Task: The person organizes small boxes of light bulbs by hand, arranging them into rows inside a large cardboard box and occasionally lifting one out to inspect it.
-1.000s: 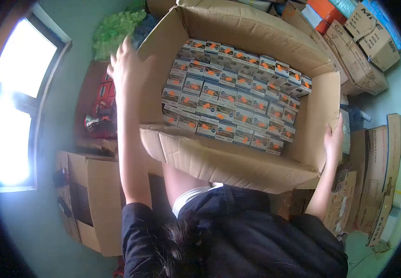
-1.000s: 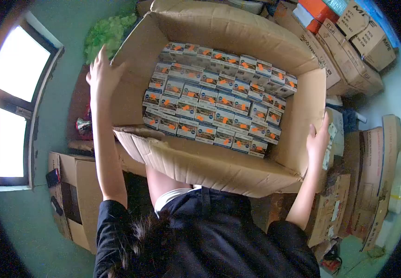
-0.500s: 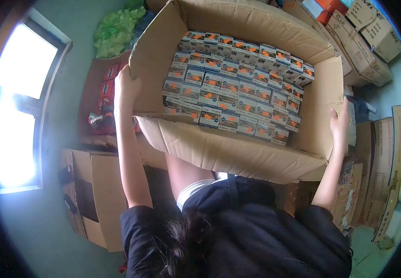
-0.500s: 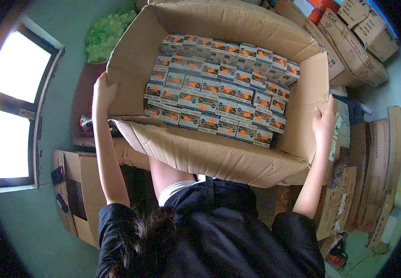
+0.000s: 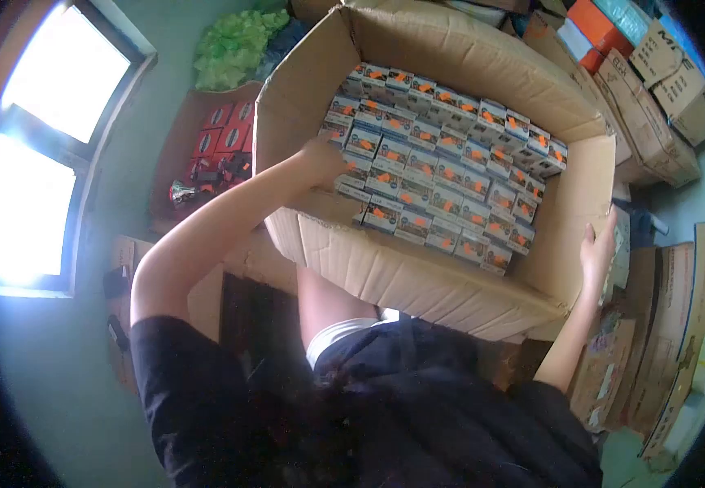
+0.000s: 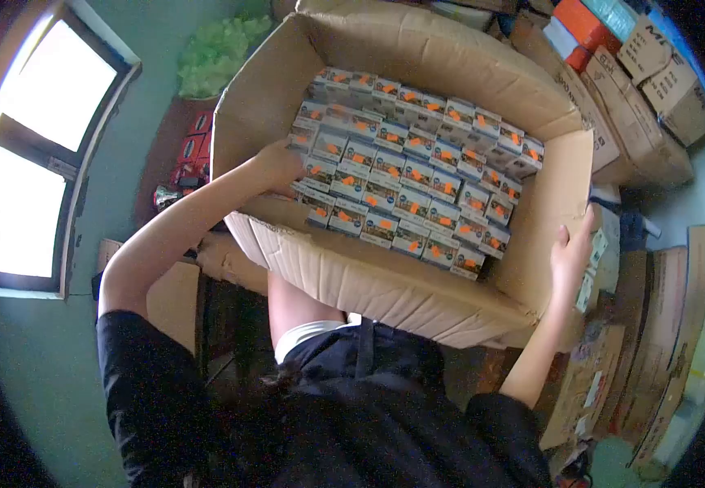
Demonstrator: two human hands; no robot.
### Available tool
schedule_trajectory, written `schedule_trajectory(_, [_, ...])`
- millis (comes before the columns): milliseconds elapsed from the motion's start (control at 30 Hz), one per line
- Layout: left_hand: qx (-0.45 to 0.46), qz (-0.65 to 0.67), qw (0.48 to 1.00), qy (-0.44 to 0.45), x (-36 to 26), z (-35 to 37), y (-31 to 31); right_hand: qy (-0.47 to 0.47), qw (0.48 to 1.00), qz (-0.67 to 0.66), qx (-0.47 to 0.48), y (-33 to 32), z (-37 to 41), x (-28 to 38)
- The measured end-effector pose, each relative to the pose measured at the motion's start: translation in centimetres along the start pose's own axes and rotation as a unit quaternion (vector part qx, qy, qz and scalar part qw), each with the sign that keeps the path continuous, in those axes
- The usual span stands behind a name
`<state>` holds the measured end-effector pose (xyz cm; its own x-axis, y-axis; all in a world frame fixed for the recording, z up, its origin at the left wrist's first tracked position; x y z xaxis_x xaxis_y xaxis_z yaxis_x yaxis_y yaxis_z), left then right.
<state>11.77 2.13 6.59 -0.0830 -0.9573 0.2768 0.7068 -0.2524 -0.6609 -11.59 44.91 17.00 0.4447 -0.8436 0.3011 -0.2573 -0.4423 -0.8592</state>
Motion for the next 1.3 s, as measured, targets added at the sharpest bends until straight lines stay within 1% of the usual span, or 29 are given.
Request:
schedule_trajectory(100, [-0.054, -0.056, 0.993, -0.089, 4.5, -3.1, 2.3, 0.032, 0.999, -0.01, 0.014, 0.0, 0.2, 0.0])
schedule_trajectory(133, [-0.069, -0.07, 0.99, -0.101, 5.7, -3.9, 2.5, 0.019, 1.0, -0.013, 0.004, -0.2, 0.2, 0.3])
schedule_trajectory(200, [-0.093, -0.098, 0.983, -0.122, 8.0, -5.3, 2.9, 0.05, 0.997, -0.057, 0.028, -0.4, 0.3, 0.7])
schedule_trajectory(267, [-0.138, -0.115, 0.979, -0.098, 8.5, -5.9, 3.5, 0.069, 0.992, -0.093, 0.043, -0.2, 0.5, 0.8])
schedule_trajectory(333, [-0.126, -0.112, 0.983, -0.074, 7.8, -5.6, 2.6, 0.077, 0.99, -0.114, 0.044, 0.0, 0.5, 0.4])
schedule_trajectory(400, [-0.053, -0.088, 0.993, -0.05, 6.9, -4.6, 2.2, 0.042, 0.993, -0.107, 0.024, -0.4, 0.7, 0.8])
schedule_trajectory(433, [-0.083, -0.05, 0.995, -0.026, 6.0, -3.8, 0.9, 0.026, 0.994, -0.102, 0.015, -0.5, 0.8, 1.0])
schedule_trajectory(500, [-0.14, 0.029, 0.989, 0.022, 4.6, -2.0, -1.1, 0.037, 0.992, -0.118, 0.022, -0.2, 0.8, 0.6])
schedule_trajectory(600, [-0.224, 0.01, 0.971, 0.081, 2.3, -1.2, -2.8, 0.053, 0.991, -0.123, 0.027, -0.5, 1.0, 0.9])
schedule_trajectory(700, [-0.287, 0.023, 0.951, 0.115, 1.0, -1.6, -3.4, 0.061, 0.989, -0.131, 0.03, -0.6, 0.9, 1.1])
schedule_trajectory(800, [-0.336, 0.005, 0.924, 0.182, -1.5, 0.0, -5.4, 0.07, 0.988, -0.134, 0.033, -0.4, 0.9, 1.0])
schedule_trajectory(867, [-0.358, 0.021, 0.911, 0.203, -3.4, 1.3, -8.0, 0.074, 0.988, -0.129, 0.034, -0.4, 0.9, 0.9])
schedule_trajectory(1000, [-0.422, 0.034, 0.868, 0.259, -7.0, 6.5, -14.0, 0.066, 0.991, -0.116, 0.032, -0.3, 0.8, 0.8])
schedule_trajectory(1100, [-0.498, 0.077, 0.816, 0.284, -7.0, 12.5, -17.7, 0.056, 0.991, -0.118, 0.036, -0.8, 0.9, 1.6])
schedule_trajectory(1133, [-0.51, 0.085, 0.809, 0.279, -6.3, 15.1, -18.8, 0.053, 0.99, -0.122, 0.038, -1.0, 0.9, 2.0])
schedule_trajectory(1167, [-0.522, 0.093, 0.802, 0.275, -5.3, 18.0, -19.5, 0.07, 0.991, -0.11, 0.042, -1.0, 0.9, 1.7])
schedule_trajectory(1200, [-0.529, 0.109, 0.813, 0.219, -3.8, 20.3, -20.1, 0.087, 0.99, -0.099, 0.047, -0.8, 0.9, 1.1])
schedule_trajectory(1233, [-0.533, 0.122, 0.821, 0.162, -2.1, 22.5, -20.3, 0.076, 0.991, -0.1, 0.037, -0.6, 1.0, 0.8])
schedule_trajectory(1300, [-0.488, 0.063, 0.87, 0.025, 1.3, 25.9, -19.0, 0.053, 0.993, -0.101, 0.017, -0.2, 1.1, 0.2])
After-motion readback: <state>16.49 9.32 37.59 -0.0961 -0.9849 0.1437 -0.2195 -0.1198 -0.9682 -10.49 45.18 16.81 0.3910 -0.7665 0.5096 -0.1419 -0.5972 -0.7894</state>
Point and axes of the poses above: each hand's wrist, its own z-axis away from the middle knuckle, its own y-axis out of the palm, x = y × z, the point moved 9 cm from there along -z, towards the middle knuckle, and after that the axes turned 4 degrees about z, right-handed, at the moved point
